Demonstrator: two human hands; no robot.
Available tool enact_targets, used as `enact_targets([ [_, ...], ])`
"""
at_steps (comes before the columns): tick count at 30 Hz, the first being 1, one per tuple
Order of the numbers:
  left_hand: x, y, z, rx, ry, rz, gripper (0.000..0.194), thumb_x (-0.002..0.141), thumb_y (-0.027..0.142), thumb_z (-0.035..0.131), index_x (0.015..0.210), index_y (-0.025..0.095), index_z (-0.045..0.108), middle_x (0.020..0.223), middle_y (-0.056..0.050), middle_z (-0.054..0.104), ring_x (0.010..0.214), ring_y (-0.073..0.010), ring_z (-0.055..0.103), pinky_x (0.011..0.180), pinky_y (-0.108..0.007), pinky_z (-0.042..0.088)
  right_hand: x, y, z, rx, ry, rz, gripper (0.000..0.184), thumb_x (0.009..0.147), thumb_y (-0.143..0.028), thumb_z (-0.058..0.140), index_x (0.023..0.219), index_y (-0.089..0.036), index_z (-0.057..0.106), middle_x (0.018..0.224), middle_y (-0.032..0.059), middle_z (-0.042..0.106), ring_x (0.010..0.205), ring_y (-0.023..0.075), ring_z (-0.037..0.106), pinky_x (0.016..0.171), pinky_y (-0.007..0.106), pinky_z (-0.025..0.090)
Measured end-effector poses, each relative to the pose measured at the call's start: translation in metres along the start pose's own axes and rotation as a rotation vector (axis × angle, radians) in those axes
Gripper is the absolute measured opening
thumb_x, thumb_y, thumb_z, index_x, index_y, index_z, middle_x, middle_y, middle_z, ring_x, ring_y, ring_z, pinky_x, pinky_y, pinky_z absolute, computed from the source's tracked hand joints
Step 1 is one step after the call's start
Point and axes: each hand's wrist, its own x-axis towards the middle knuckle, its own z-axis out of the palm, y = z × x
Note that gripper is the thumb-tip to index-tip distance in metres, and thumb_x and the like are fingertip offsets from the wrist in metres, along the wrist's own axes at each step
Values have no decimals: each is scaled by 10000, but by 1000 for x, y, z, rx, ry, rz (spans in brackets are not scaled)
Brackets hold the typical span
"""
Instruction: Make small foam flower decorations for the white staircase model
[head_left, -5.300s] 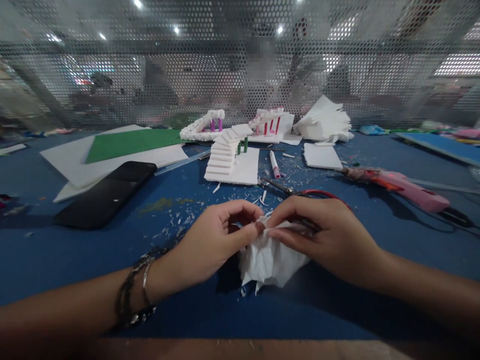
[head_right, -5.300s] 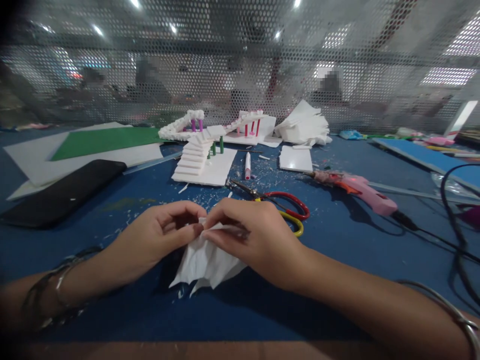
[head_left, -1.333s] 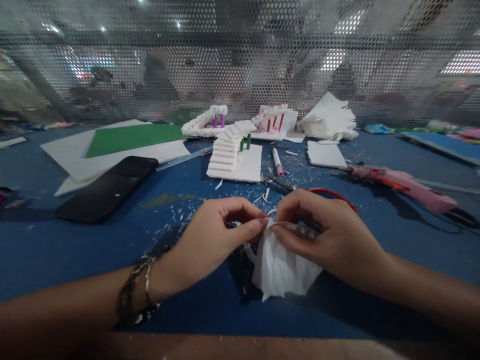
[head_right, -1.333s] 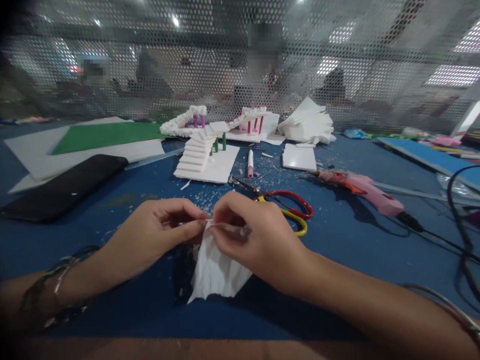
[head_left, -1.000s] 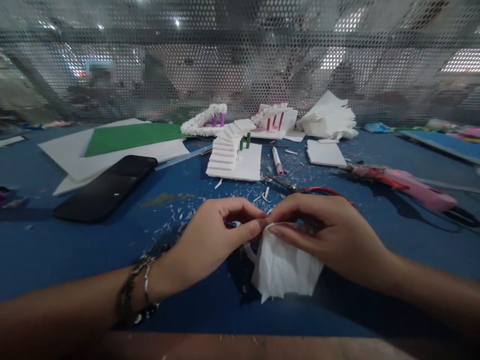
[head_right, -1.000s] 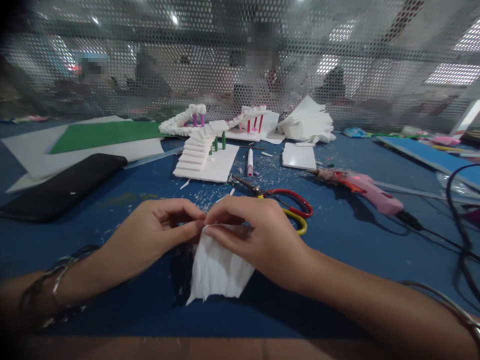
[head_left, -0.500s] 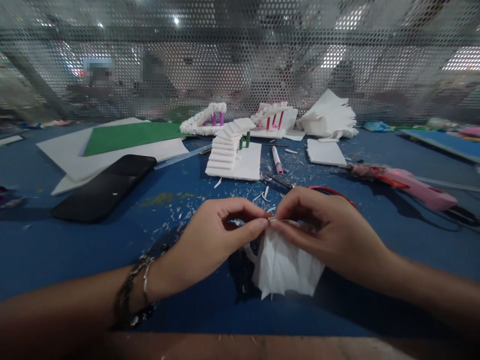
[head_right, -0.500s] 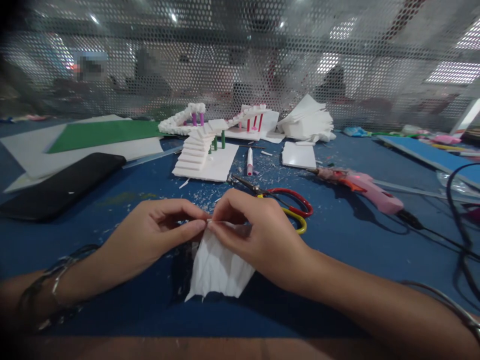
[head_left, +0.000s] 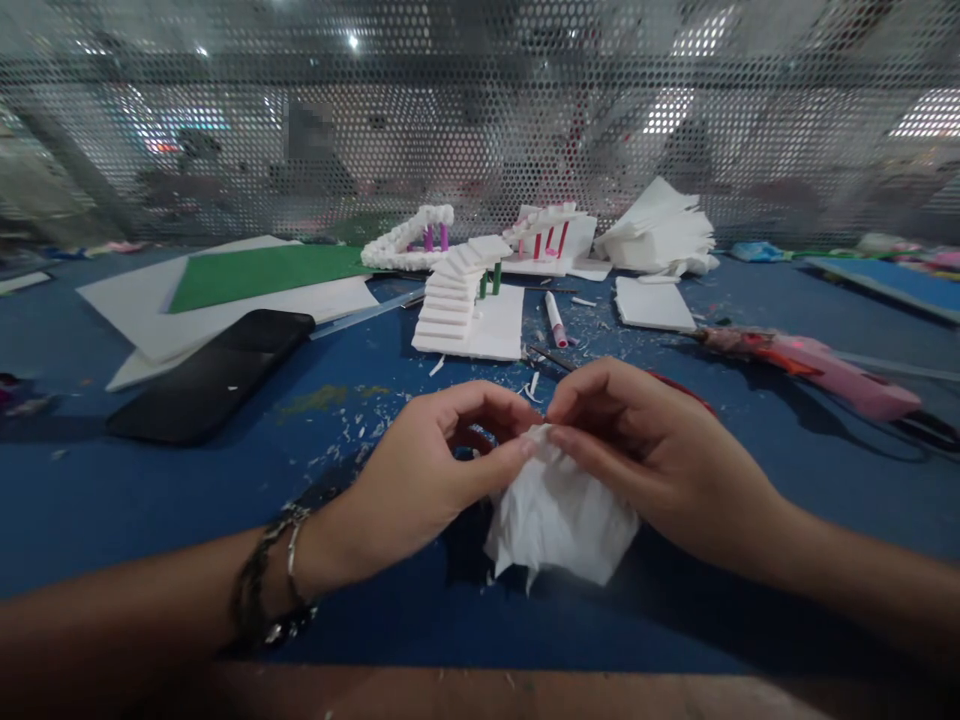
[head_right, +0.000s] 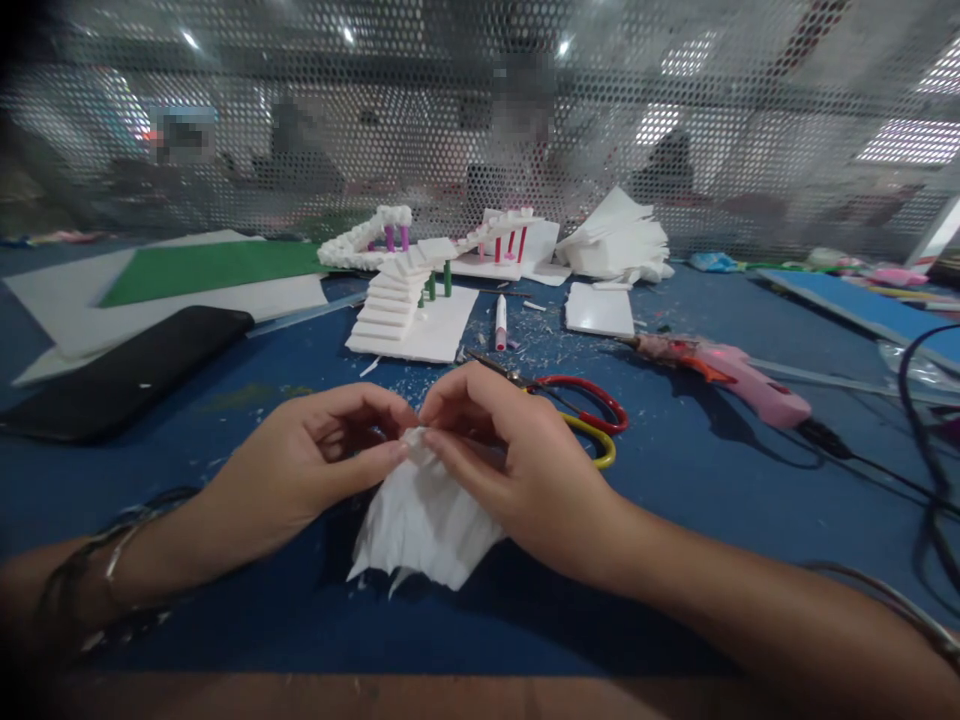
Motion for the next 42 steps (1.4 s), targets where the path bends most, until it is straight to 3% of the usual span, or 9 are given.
enact_targets([
  [7,1,-2,-3,-102,-25,-59,138,725,231,574,843,163,594,767,3,614,690,-92,562,596,-148,444,2,-3,-8,-213,-79,-163,111,746,-87,518,761,-176,581,713,-29,639,633,60,583,586,130,447],
  [14,2,-2,-4,-17,-39,-49,164,730,219,552,868,158,616,789,-13,645,723,-121,586,621,-176,459,1,-3,-12,-265,-87,-90,101,749,-183,547,827,-196,608,766,-18,663,672,89,618,596,158,472],
  [22,1,-1,-3,-13,-50,-39,154,731,234,567,846,144,617,782,-12,647,710,-105,582,618,-155,457,-4,-4,-9,-451,-45,-185,80,754,-154,539,811,-171,592,696,-26,671,563,66,606,529,128,439],
  [42,0,-3,-1,13,-76,-58,99,713,209,554,792,162,590,728,-6,612,670,-119,563,594,-196,438,1,-6,-3,-281,20,-1,73,720,-141,545,652,-167,533,558,-46,560,496,53,495,455,132,386],
])
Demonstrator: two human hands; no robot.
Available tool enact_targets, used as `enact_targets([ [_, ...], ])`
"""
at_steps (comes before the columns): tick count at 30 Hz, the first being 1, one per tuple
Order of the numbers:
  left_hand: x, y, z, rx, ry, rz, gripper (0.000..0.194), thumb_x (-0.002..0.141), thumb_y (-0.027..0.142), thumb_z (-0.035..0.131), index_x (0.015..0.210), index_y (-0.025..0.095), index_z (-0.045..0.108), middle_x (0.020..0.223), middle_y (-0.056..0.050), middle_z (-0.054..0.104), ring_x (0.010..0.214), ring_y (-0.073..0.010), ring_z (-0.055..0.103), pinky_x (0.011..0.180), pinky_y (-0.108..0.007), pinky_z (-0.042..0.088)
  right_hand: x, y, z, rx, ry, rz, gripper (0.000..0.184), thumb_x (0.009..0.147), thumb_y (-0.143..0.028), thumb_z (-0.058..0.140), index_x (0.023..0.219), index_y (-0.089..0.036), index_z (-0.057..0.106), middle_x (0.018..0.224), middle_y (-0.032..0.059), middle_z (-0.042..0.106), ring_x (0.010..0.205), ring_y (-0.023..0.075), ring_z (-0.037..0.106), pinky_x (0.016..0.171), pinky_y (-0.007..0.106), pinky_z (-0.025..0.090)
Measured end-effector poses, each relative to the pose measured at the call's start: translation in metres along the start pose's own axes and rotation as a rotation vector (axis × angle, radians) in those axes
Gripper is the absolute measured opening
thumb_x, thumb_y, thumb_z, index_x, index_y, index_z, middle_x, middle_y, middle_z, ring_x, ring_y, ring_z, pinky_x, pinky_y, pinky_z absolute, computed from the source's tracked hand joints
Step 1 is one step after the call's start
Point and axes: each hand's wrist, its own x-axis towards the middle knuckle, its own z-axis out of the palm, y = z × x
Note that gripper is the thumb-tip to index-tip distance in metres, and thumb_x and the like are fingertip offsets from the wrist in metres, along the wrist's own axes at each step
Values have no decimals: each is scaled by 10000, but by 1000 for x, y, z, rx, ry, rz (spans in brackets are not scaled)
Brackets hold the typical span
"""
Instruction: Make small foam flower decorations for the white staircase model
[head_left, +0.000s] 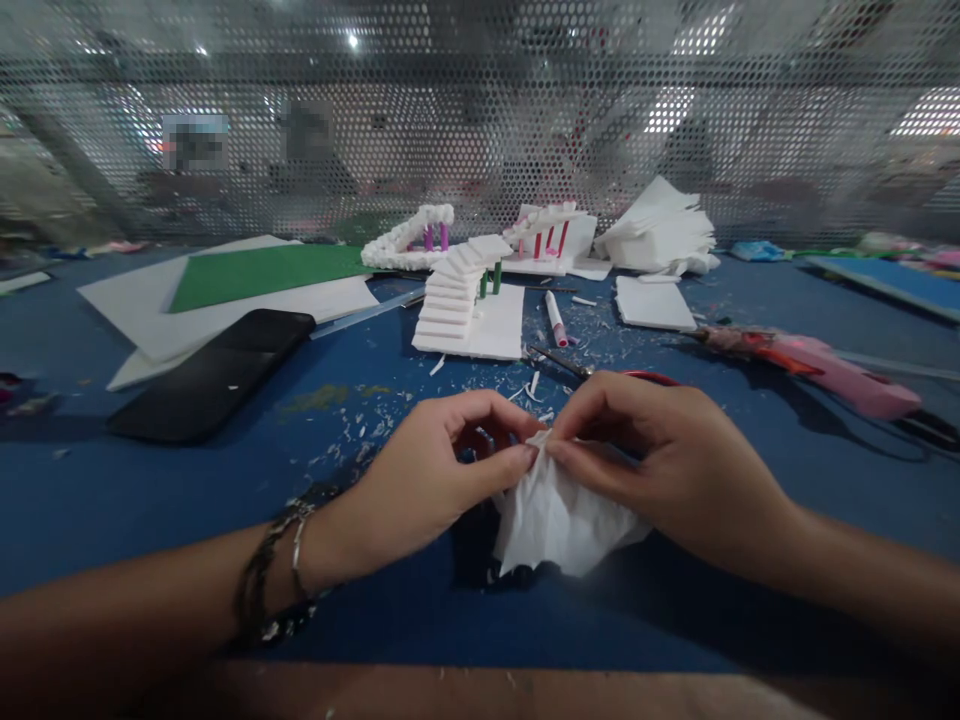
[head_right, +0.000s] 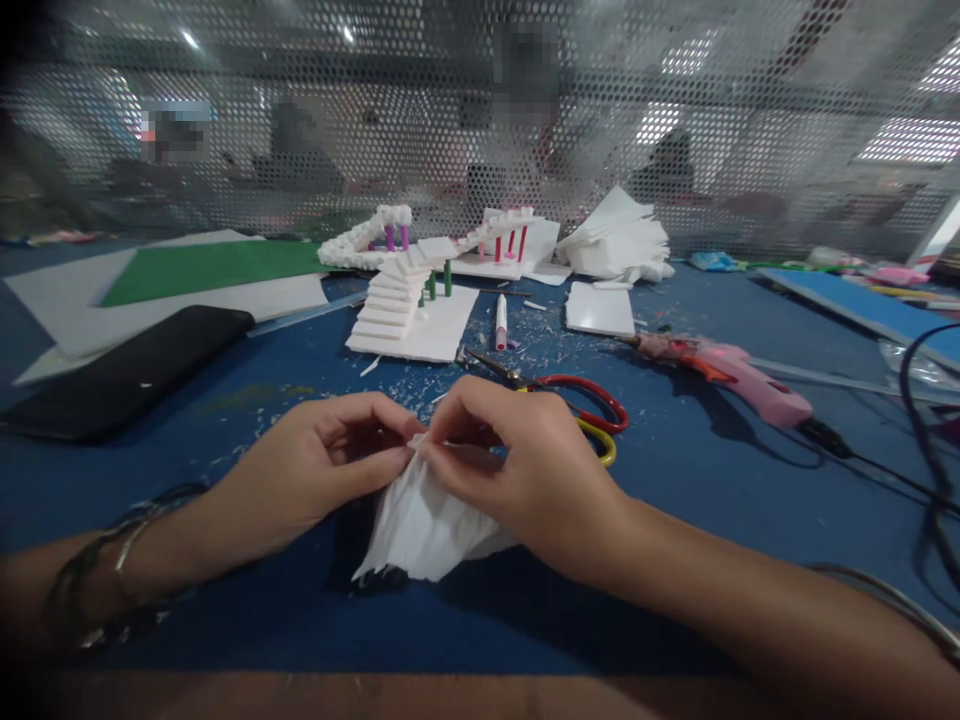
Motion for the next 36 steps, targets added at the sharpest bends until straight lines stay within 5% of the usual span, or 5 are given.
enact_targets([
  [6,2,0,2,-113,-36,-31,122,695,240,580,786,159,567,723,10,587,651,-102,539,584,-182,428,-1,-1,0,-25,13,-2,100,712,-130,553,631,-173,511,535,-54,544,481,50,485,449,133,383],
  [16,0,2,2,57,-13,19,127,740,290,563,772,167,571,720,14,576,653,-102,506,576,-196,394,1,5,-1,190,-42,64,75,716,-209,586,778,-170,571,693,-25,631,595,66,574,513,129,436],
  [30,-2,2,1,-115,-3,66,219,730,171,583,869,197,416,763,46,526,658,-64,480,605,-165,396,2,6,-6,345,-172,143,115,762,-242,531,710,-149,573,634,-15,573,559,65,501,480,149,393],
  [36,-2,2,-1,-114,-30,154,180,764,142,544,887,200,426,799,40,518,704,-65,480,621,-161,385,-1,4,-6,429,-113,104,93,738,-227,576,714,-137,575,650,-9,587,570,63,521,503,144,417],
])
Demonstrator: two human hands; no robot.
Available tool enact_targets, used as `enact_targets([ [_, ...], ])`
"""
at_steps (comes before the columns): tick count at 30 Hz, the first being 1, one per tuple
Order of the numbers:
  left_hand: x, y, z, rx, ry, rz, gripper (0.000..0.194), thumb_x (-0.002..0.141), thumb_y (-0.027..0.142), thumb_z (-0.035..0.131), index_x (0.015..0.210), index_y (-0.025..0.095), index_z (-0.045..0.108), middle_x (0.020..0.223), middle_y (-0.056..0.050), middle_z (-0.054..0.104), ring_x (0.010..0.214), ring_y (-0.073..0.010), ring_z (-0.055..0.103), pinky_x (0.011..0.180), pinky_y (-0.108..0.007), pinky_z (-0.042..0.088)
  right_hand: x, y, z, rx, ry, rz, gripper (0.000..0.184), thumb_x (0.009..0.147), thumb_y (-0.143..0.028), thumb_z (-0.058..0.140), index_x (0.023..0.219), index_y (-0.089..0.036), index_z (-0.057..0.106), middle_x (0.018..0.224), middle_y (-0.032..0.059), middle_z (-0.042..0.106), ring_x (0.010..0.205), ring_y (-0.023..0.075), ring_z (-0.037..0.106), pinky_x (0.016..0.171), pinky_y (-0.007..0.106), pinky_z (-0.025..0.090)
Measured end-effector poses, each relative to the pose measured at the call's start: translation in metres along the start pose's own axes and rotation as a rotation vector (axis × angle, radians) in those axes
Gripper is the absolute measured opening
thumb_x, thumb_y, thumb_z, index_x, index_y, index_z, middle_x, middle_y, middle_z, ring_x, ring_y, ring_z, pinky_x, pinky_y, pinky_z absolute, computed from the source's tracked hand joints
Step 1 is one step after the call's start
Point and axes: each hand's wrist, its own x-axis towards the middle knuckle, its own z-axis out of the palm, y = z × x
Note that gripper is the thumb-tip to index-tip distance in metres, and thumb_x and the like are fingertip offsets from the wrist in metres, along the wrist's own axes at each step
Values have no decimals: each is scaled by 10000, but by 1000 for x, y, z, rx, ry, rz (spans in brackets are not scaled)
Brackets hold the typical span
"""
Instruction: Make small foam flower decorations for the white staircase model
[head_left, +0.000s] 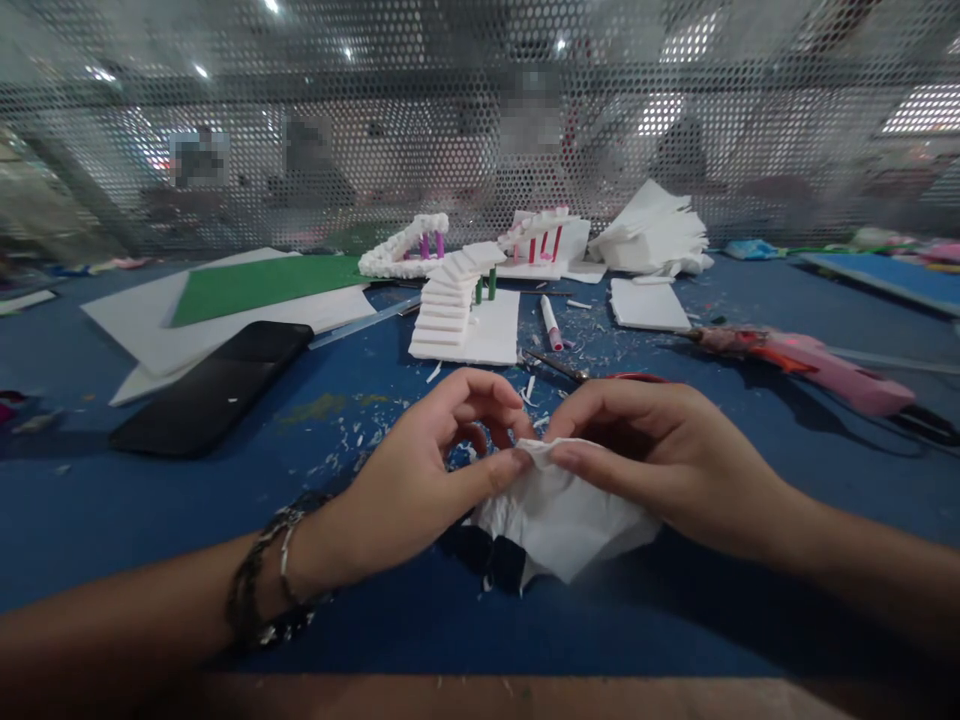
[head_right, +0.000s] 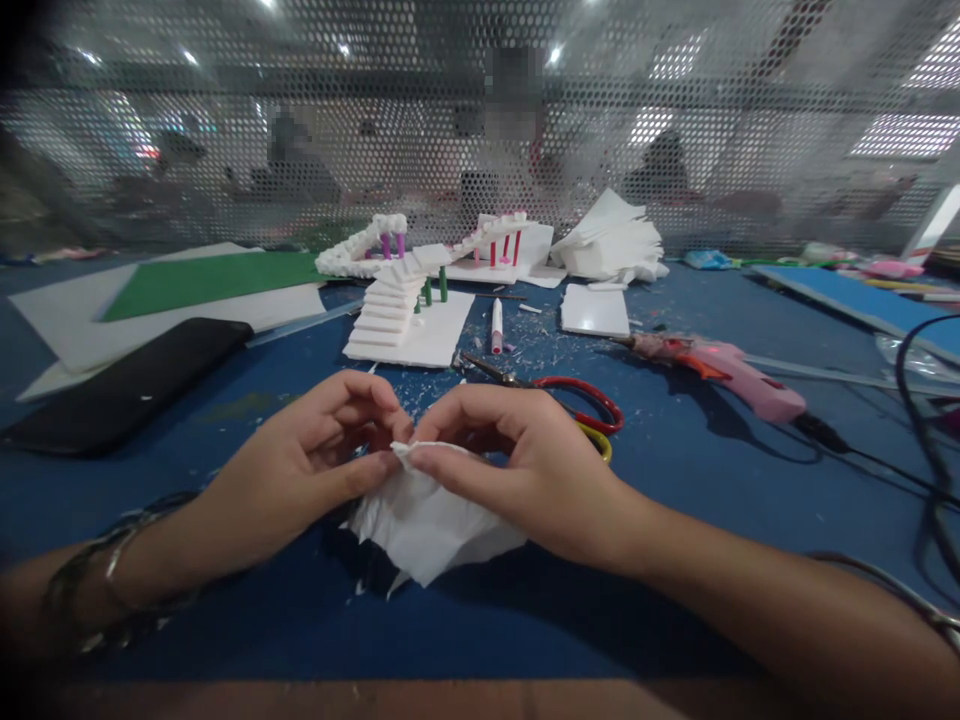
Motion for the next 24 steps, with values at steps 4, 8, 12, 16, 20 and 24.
enact_targets([
  [4,1,-1,-4,26,-53,105,192,783,140,521,927,213,417,810,34,517,725,-73,482,637,-175,378,-1,-1,-2,-90,-31,-177,72,751,-183,566,710,-124,577,690,18,612,653,86,565,589,169,446],
  [8,1,-1,-7,105,-87,223,267,774,92,517,973,223,396,802,34,538,751,-78,489,674,-182,372,0,-2,-5,-245,-121,-410,47,755,-111,553,720,-103,583,704,46,622,693,95,569,640,190,439],
  [12,0,1,-9,142,-109,255,297,760,51,514,971,220,392,786,42,545,738,-69,490,684,-178,367,-1,-2,-6,-299,-157,-473,46,766,-96,533,754,-99,578,722,52,625,699,84,564,651,180,431],
  [16,1,2,-10,80,-134,216,280,752,70,535,951,213,402,767,46,538,723,-68,488,663,-176,371,-3,-3,-4,-250,-106,-375,50,777,-138,525,751,-125,566,717,20,624,671,76,570,619,166,437],
  [20,3,6,-7,-104,-141,99,240,744,79,538,911,202,419,733,50,517,678,-59,473,592,-151,372,-4,-4,-2,-155,-77,-227,49,791,-169,510,771,-140,544,725,-6,619,636,57,573,558,130,441],
  [24,4,7,-6,-270,-139,-81,212,725,79,549,860,191,431,734,42,516,649,-62,488,573,-153,388,-5,-1,-4,-111,-39,-218,92,802,-162,495,893,-168,501,830,-1,622,712,63,596,598,125,454],
])
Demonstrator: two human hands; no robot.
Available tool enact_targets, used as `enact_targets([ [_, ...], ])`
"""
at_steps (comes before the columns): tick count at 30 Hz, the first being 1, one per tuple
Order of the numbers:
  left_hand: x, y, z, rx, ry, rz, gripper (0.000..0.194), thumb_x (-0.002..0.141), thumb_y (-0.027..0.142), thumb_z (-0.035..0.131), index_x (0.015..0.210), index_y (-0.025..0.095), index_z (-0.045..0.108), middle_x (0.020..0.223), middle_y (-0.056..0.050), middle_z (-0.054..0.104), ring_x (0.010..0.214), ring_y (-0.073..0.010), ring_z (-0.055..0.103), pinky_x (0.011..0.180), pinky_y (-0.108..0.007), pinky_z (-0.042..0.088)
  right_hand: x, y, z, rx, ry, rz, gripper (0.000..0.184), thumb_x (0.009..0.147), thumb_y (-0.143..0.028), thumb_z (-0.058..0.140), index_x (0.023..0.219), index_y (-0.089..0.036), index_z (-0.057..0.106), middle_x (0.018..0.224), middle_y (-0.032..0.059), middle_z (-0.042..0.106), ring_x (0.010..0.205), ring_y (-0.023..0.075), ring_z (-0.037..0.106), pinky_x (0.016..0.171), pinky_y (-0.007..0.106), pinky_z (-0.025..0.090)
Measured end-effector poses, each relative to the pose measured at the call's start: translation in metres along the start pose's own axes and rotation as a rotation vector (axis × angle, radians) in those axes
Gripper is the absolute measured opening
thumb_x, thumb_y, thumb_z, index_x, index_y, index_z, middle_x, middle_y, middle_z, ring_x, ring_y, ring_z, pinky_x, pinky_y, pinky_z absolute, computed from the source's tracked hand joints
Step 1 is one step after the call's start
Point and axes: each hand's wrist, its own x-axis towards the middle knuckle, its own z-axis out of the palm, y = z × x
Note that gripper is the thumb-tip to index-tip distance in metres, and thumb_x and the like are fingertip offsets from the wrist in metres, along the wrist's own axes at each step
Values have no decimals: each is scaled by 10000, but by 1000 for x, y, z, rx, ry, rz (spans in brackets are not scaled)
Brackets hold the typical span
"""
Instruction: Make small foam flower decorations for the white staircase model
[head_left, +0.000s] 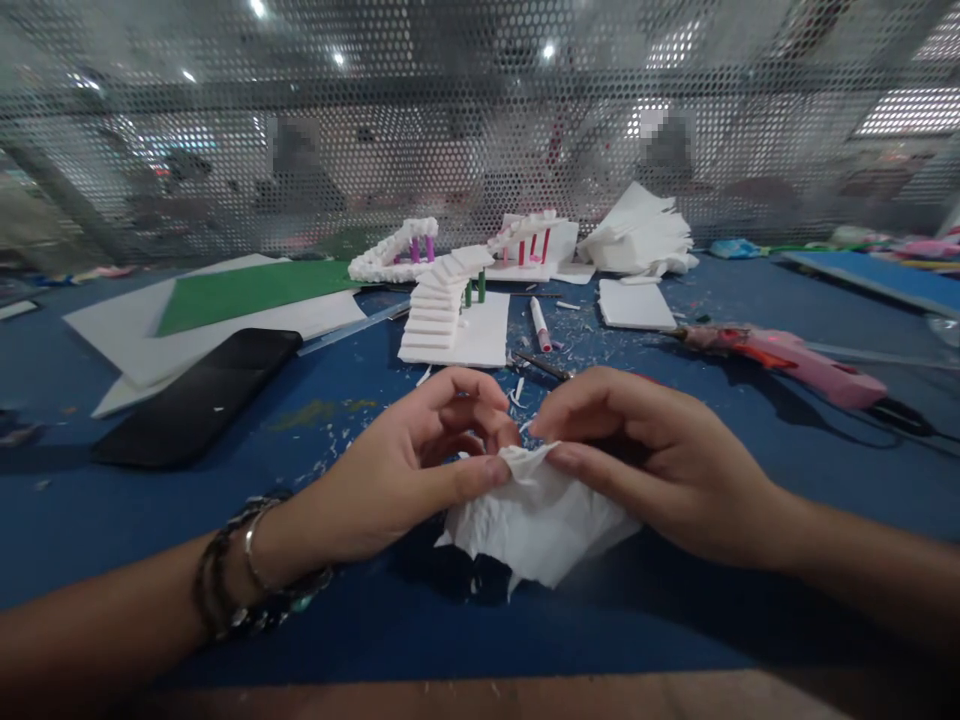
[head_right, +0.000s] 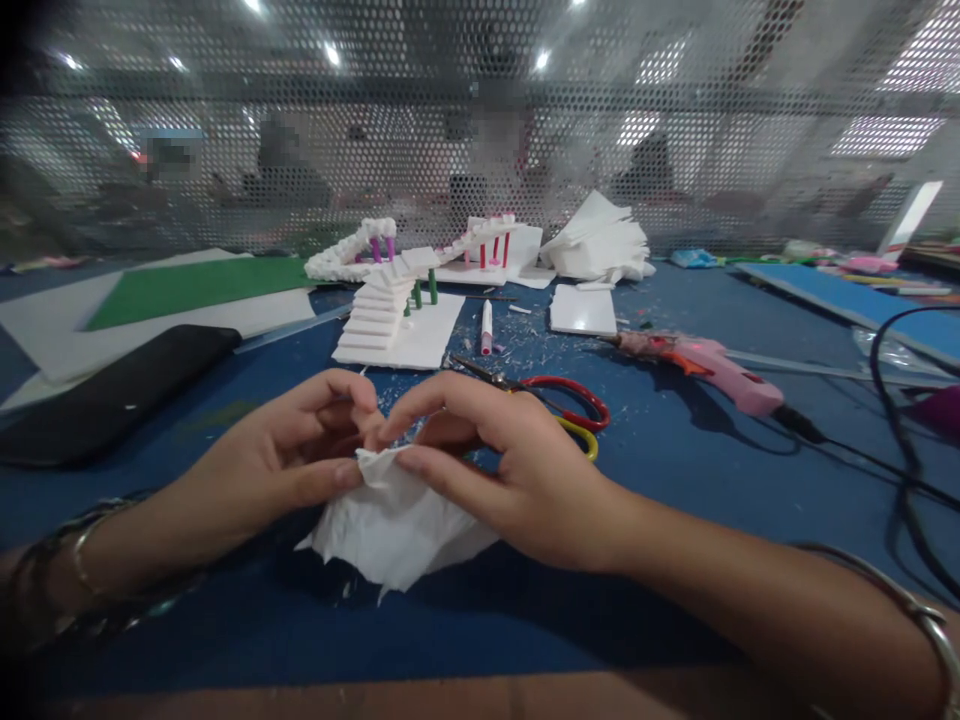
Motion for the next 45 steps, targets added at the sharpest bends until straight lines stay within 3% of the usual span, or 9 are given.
enact_targets([
  [3,1,-1,-1,-78,12,-97,183,712,96,573,809,179,442,731,36,512,648,-65,495,562,-148,396,-1,2,-3,-138,-30,-113,139,809,-96,460,905,-185,509,849,-18,623,722,46,587,635,112,440],
  [7,2,-4,-4,-151,2,-123,189,707,106,584,818,182,452,739,38,506,630,-56,493,551,-134,400,1,1,-5,-253,-122,-261,145,799,-71,465,838,-183,549,803,-29,644,709,45,585,655,111,433],
  [12,1,-6,-4,-181,-8,-131,184,713,108,581,826,176,452,751,27,502,652,-63,498,581,-146,412,3,0,-5,-338,-99,-250,92,761,-148,555,845,-184,564,798,-30,656,691,52,592,650,112,441],
  [22,1,-7,-2,-124,21,-127,170,722,114,565,812,174,434,766,32,490,666,-63,484,585,-156,394,2,-2,-3,-446,-6,-297,61,739,-127,581,794,-148,598,734,-7,670,651,51,594,643,101,435],
  [27,0,-7,0,-63,20,-120,153,733,129,549,817,171,429,748,32,479,647,-64,466,572,-165,374,3,-4,-1,-405,-19,-230,60,756,-129,556,774,-162,602,716,-9,660,651,64,589,611,128,433],
  [34,-2,-6,1,156,75,-4,171,722,69,517,817,181,431,766,24,492,698,-88,473,625,-204,371,1,-4,3,-297,13,-18,54,765,-171,539,726,-168,577,655,-38,623,550,48,554,501,125,410],
  [41,-2,-4,0,198,9,40,210,724,55,501,852,197,415,751,44,497,679,-73,459,618,-199,345,1,-1,6,36,44,141,97,710,-163,605,772,-168,531,697,-32,640,640,62,612,545,109,448],
  [45,-1,-5,1,201,6,34,215,723,51,513,843,199,415,761,40,495,698,-78,458,620,-195,344,1,-2,6,109,15,200,50,701,-180,610,727,-164,571,723,-20,665,661,81,633,572,130,473],
])
